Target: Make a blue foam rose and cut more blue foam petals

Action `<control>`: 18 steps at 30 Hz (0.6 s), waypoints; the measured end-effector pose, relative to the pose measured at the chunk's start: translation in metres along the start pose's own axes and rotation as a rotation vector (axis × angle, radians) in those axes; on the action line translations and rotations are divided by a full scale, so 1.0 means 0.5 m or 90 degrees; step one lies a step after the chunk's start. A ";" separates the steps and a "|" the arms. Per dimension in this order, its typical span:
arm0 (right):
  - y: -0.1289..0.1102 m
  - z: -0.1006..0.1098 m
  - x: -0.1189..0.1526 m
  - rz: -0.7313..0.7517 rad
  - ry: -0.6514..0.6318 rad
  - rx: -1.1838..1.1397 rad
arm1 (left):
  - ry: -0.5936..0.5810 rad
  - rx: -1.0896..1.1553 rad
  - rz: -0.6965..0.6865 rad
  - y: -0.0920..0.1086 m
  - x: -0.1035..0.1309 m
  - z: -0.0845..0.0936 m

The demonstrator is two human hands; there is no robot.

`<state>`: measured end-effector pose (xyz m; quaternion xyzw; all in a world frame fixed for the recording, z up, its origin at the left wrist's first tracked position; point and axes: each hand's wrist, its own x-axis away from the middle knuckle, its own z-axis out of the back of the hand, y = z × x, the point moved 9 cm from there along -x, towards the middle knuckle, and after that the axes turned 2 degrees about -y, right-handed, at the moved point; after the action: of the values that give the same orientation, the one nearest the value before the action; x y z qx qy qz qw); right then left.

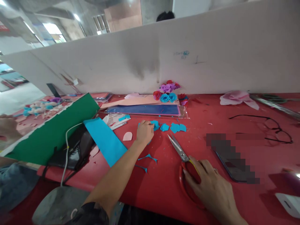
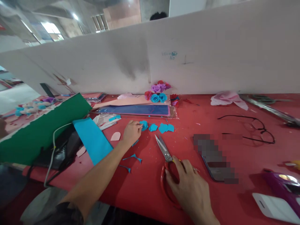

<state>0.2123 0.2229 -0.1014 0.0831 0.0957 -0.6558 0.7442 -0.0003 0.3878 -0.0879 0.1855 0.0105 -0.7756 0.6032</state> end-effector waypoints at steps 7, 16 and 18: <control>-0.004 0.008 -0.002 0.004 0.006 0.001 | 0.066 0.153 0.111 -0.101 0.024 0.124; -0.008 0.024 -0.007 -0.037 -0.010 0.002 | -0.175 0.195 0.134 -0.089 0.120 0.050; -0.009 0.028 -0.007 -0.053 -0.007 0.003 | -0.148 0.181 0.128 -0.077 0.121 0.036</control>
<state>0.2081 0.2224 -0.0870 0.0773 0.0938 -0.6868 0.7166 -0.0535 0.3377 -0.0972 0.1784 -0.1875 -0.7213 0.6425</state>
